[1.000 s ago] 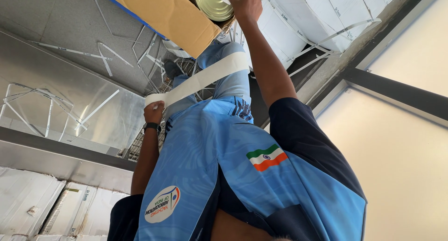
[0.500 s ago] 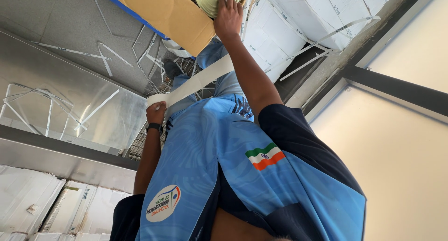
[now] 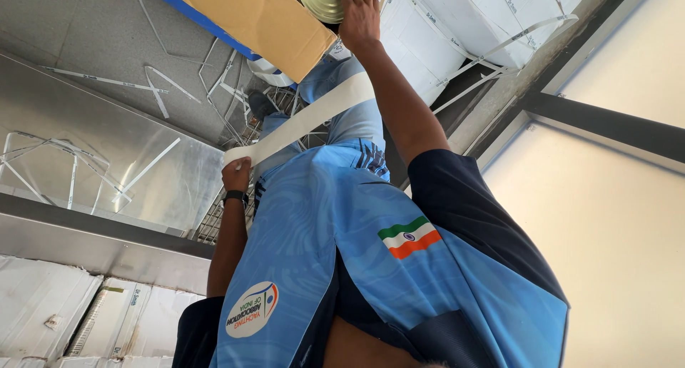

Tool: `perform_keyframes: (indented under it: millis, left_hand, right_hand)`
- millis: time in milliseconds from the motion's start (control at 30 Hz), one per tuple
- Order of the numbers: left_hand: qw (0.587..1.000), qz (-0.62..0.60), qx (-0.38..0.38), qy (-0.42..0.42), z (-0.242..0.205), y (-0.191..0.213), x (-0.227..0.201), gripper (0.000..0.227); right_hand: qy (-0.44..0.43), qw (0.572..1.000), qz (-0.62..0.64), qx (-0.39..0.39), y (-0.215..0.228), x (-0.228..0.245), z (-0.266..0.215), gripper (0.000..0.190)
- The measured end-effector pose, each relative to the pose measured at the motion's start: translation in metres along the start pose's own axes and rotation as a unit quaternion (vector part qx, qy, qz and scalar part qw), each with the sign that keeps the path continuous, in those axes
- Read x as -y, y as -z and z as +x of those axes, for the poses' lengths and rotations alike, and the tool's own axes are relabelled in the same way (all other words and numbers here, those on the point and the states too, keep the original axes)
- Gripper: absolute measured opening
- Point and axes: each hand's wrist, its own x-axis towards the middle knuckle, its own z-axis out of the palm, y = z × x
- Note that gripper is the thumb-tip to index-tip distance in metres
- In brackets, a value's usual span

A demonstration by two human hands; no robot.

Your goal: Applying inventory labels or QR codes to the top of metal food cans stored in a cardboard box.

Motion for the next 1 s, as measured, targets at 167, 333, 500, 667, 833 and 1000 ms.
perform_keyframes:
  millis: [167, 333, 500, 667, 833, 1000]
  left_hand:
    - [0.999, 0.008, 0.016, 0.036, -0.005, -0.002, -0.011, 0.030]
    - [1.000, 0.015, 0.012, 0.019, -0.009, 0.007, -0.020, 0.030]
    - [0.998, -0.045, -0.007, 0.036, 0.005, 0.010, -0.005, 0.034]
    - [0.999, -0.022, -0.023, 0.015, 0.003, 0.013, 0.008, 0.033]
    - [0.999, -0.023, -0.014, 0.046, -0.007, 0.007, 0.012, 0.034]
    - [0.999, 0.044, -0.005, 0.028, 0.006, 0.004, 0.014, 0.032]
  right_hand:
    - [-0.043, 0.999, 0.021, 0.006, -0.009, 0.011, -0.009, 0.070]
    - [-0.049, 0.998, 0.021, 0.043, -0.032, 0.009, -0.004, 0.051]
    - [-0.063, 0.994, 0.091, -0.008, -0.003, 0.030, 0.040, 0.064]
    - [-0.076, 0.997, 0.017, 0.023, -0.022, 0.044, 0.049, 0.075]
    - [-0.053, 0.998, 0.012, 0.025, -0.026, 0.054, 0.020, 0.081]
    - [-0.006, 0.995, 0.059, 0.083, 0.015, 0.057, -0.005, 0.066]
